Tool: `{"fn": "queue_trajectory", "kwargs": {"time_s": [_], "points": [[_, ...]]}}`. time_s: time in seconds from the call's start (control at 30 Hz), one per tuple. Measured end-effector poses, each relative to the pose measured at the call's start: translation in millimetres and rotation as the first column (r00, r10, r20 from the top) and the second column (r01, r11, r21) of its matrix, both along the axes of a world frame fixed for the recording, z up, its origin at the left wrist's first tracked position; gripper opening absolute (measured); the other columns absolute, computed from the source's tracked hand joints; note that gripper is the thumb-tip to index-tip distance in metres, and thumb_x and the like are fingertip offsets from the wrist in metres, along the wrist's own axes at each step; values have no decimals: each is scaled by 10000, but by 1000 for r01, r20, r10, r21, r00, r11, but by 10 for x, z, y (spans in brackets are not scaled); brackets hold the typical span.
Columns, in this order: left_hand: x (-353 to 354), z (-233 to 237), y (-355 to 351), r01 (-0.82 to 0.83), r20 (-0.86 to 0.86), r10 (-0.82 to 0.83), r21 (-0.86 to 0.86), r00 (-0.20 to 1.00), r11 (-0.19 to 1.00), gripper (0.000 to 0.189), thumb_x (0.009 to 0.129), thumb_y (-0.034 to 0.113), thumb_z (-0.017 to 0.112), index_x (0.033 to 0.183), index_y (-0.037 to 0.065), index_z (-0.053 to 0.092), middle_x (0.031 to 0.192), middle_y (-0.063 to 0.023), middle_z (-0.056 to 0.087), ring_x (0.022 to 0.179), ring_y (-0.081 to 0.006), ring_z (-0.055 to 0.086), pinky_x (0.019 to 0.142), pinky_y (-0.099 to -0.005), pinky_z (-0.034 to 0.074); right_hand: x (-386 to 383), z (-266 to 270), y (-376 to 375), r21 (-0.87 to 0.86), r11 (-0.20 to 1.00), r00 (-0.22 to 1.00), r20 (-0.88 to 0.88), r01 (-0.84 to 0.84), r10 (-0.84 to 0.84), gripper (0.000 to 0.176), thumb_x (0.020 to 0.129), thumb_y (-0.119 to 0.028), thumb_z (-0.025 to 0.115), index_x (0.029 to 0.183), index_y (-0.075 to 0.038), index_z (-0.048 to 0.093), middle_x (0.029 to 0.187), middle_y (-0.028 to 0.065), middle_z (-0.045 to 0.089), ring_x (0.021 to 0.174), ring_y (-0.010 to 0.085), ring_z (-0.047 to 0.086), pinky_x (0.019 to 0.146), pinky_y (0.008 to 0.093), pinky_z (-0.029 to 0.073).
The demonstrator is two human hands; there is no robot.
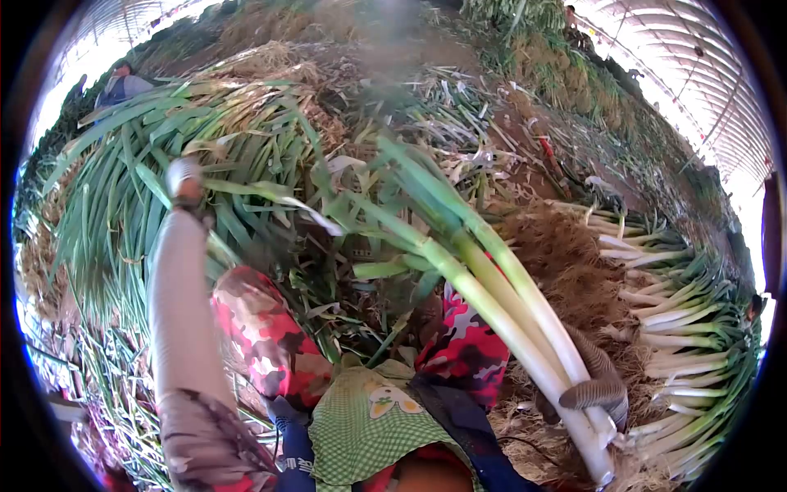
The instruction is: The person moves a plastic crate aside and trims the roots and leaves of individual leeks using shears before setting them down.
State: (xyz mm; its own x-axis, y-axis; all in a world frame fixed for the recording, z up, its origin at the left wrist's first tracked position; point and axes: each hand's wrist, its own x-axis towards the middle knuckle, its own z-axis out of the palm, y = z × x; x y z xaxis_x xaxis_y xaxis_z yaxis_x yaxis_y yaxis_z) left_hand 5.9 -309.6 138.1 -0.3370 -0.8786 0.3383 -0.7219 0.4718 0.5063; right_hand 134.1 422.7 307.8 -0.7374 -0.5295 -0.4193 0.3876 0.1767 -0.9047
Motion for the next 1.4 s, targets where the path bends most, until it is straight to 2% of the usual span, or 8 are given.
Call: {"fn": "queue_trajectory", "kwargs": {"time_s": [0.07, 0.4, 0.43, 0.7, 0.9, 1.23, 1.33, 1.4], "points": [[272, 114, -201, 214, -470, 133, 613, 873, 760, 353, 786, 380, 575, 943, 71, 641, 916, -138, 648, 802, -308, 647, 611, -450, 535, -98, -172, -55, 12, 999, 998, -59, 31, -30, 887, 597, -168, 744, 1347, 10, 305, 1139, 157, 556, 919, 220, 585, 784, 315, 486], [188, -904, -366, 522, -297, -462, 166, 835, 837, 225, 770, 264, 529, 714, 85, 654, 606, -99, 607, 527, -252, 545, 502, -372, 426, -411, -174, 626, 33, 823, 623, -670, 568, -403, 722, 672, -210, 690, 1285, 1, 370, 1135, 165, 567, 949, 265, 582, 819, 341, 476], [169, -948, -567, 525, 124, -518, -27, 846, 851, 202, 762, 235, 544, 762, 58, 642, 669, -117, 623, 562, -239, 560, 517, -367, 435, -421, -54, 807, 5, 758, 507, -746, 652, -432, 706, 680, -214, 684, 1278, 0, 377, 1135, 165, 568, 953, 269, 582, 822, 344, 475], [303, -923, 565, 695, -420, -567, 552, 709, 461, 203, 777, 213, 575, 888, 54, 634, 769, -136, 648, 651, -231, 606, 617, -358, 484, -506, 963, 2367, -206, 20, -203, -974, 978, -98, 585, 740, -247, 641, 1229, -7, 429, 1131, 171, 578, 977, 305, 580, 851, 365, 468], [302, -883, 1554, 734, -368, -692, 584, 621, 348, 187, 778, 206, 580, 874, 54, 628, 758, -118, 644, 639, -216, 601, 609, -351, 486, -567, 243, 2977, 274, -480, 179, -955, 833, -235, 503, 785, -272, 609, 1192, -12, 468, 1129, 175, 585, 996, 332, 578, 872, 382, 462], [606, -675, 1395, 734, -271, -712, 471, 647, 489, 162, 781, 196, 588, 852, 54, 618, 739, -88, 635, 619, -190, 592, 595, -340, 490, -979, -544, 2710, 625, -579, 680, -716, 524, -158, 529, 801, -362, 587, 1208, -38, 490, 1099, 238, 583, 1000, 367, 575, 878, 421, 448], [674, -647, 1533, 694, -223, -699, 503, 680, 515, 155, 782, 192, 590, 846, 53, 615, 733, -79, 633, 613, -182, 590, 591, -337, 491, -1509, -572, 1740, 670, -407, 777, -595, 621, 206, 537, 799, -369, 588, 1220, -51, 494, 1107, 237, 580, 1006, 363, 574, 866, 419, 450], [640, -970, 1674, 674, -183, -716, 550, 673, 493, 150, 782, 190, 592, 841, 53, 613, 729, -73, 631, 609, -177, 588, 588, -334, 491, -1876, -871, 1108, 803, 151, 695, -579, 577, 426, 555, 799, -378, 588, 1232, -45, 488, 1105, 220, 588, 1006, 346, 579, 866, 403, 450]]}}
